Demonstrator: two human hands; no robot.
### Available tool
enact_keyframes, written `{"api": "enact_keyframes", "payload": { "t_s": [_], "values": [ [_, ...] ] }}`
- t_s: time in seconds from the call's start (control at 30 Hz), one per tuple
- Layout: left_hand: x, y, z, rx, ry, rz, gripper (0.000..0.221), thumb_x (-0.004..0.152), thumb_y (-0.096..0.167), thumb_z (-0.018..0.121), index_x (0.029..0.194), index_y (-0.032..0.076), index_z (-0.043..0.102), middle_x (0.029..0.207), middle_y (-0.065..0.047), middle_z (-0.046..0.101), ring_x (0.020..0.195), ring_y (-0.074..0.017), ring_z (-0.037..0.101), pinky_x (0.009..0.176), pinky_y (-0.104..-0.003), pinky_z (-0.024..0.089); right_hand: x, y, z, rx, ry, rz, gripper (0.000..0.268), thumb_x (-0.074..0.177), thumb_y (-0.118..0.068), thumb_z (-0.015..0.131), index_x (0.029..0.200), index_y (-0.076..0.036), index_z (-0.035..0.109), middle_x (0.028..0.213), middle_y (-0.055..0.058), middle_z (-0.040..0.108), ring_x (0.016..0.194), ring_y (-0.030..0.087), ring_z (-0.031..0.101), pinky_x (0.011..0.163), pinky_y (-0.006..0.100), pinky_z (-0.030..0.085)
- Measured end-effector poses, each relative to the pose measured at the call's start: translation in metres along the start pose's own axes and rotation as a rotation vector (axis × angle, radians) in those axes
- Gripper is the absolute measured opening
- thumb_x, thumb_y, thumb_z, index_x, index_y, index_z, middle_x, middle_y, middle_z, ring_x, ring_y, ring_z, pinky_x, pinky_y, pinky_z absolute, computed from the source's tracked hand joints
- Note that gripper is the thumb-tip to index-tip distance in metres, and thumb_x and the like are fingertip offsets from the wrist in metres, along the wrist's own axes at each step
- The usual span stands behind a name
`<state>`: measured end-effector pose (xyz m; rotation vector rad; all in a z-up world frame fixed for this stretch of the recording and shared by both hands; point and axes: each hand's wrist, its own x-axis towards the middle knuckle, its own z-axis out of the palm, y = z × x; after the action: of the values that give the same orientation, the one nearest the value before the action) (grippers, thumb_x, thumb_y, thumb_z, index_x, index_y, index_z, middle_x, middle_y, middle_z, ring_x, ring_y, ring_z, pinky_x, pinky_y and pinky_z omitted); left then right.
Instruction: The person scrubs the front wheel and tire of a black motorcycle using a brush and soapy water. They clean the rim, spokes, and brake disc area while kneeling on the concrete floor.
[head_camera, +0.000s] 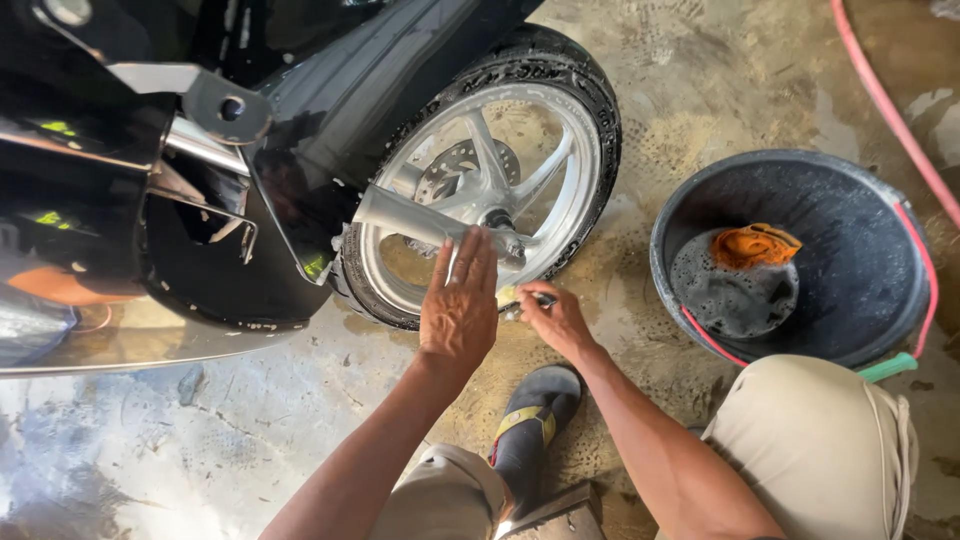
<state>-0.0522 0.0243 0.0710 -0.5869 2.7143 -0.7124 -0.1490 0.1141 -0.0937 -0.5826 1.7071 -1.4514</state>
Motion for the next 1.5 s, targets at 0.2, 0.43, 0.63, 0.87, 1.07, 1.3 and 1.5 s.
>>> {"api": "enact_keyframes", "payload": {
  "t_s": [0.2,0.43,0.63,0.87,1.07,1.3,1.5],
  "values": [
    [-0.001,-0.002,-0.008,0.056,-0.019,0.007,0.078,0.086,0.028,0.057,0.157,0.009,0.033,0.168,-0.010,0.025,0.157,-0.0262,0.016,0.127,-0.050,0.001,0.056,0.007,-0.041,-0.399,0.614,-0.460,0.014,0.093,-0.015,0.065,0.102,-0.016,0.076,0.089,0.018,0.072,0.085,0.043,0.071,0.072,0.053,0.058],
    [0.000,-0.005,-0.009,0.109,-0.133,0.064,0.087,0.085,0.030,0.060,0.161,0.011,0.021,0.170,-0.008,0.016,0.157,-0.0267,0.006,0.125,-0.051,-0.009,0.058,0.004,-0.038,-0.179,0.444,-0.259,0.016,0.088,-0.024,0.069,0.098,-0.012,0.075,0.080,0.015,0.071,0.073,0.034,0.072,0.065,0.041,0.059],
    [-0.003,-0.010,-0.008,0.148,-0.132,0.084,0.087,0.086,0.029,0.061,0.161,0.014,0.020,0.170,-0.005,0.017,0.157,-0.0252,0.006,0.126,-0.050,-0.006,0.044,-0.016,-0.024,0.060,0.366,-0.018,0.023,0.090,-0.027,0.068,0.107,-0.014,0.077,0.085,0.020,0.074,0.080,0.028,0.076,0.071,0.035,0.065],
    [0.001,-0.004,-0.011,0.084,-0.172,0.069,0.086,0.086,0.024,0.060,0.161,0.012,0.019,0.170,-0.007,0.014,0.158,-0.0249,0.005,0.126,-0.049,-0.008,0.061,-0.032,-0.017,0.431,0.117,0.010,0.026,0.094,-0.025,0.070,0.110,-0.005,0.074,0.081,0.014,0.065,0.067,0.019,0.070,0.062,0.031,0.062],
    [0.005,0.000,-0.010,0.075,-0.178,0.059,0.086,0.086,0.027,0.060,0.161,0.011,0.021,0.170,-0.007,0.015,0.158,-0.0260,0.005,0.126,-0.051,-0.009,0.078,-0.008,-0.035,0.287,0.261,0.124,0.025,0.083,-0.031,0.076,0.096,-0.010,0.077,0.071,0.015,0.070,0.057,0.022,0.071,0.060,0.032,0.063],
    [0.010,0.002,-0.010,0.096,-0.187,0.060,0.087,0.086,0.028,0.060,0.161,0.011,0.019,0.171,-0.007,0.013,0.158,-0.0264,0.002,0.125,-0.051,-0.011,0.078,-0.025,-0.032,0.331,0.312,0.158,0.024,0.080,-0.021,0.074,0.101,-0.011,0.079,0.071,0.019,0.069,0.060,0.022,0.071,0.063,0.036,0.067],
    [0.008,0.001,-0.022,0.066,-0.184,0.047,0.081,0.089,0.026,0.057,0.160,0.010,0.021,0.170,-0.008,0.015,0.158,-0.0251,0.003,0.125,-0.049,-0.010,0.061,-0.070,-0.051,0.538,0.191,0.193,0.035,0.085,-0.033,0.067,0.106,-0.006,0.073,0.073,0.015,0.072,0.058,0.019,0.072,0.060,0.030,0.064]
  ]
}}
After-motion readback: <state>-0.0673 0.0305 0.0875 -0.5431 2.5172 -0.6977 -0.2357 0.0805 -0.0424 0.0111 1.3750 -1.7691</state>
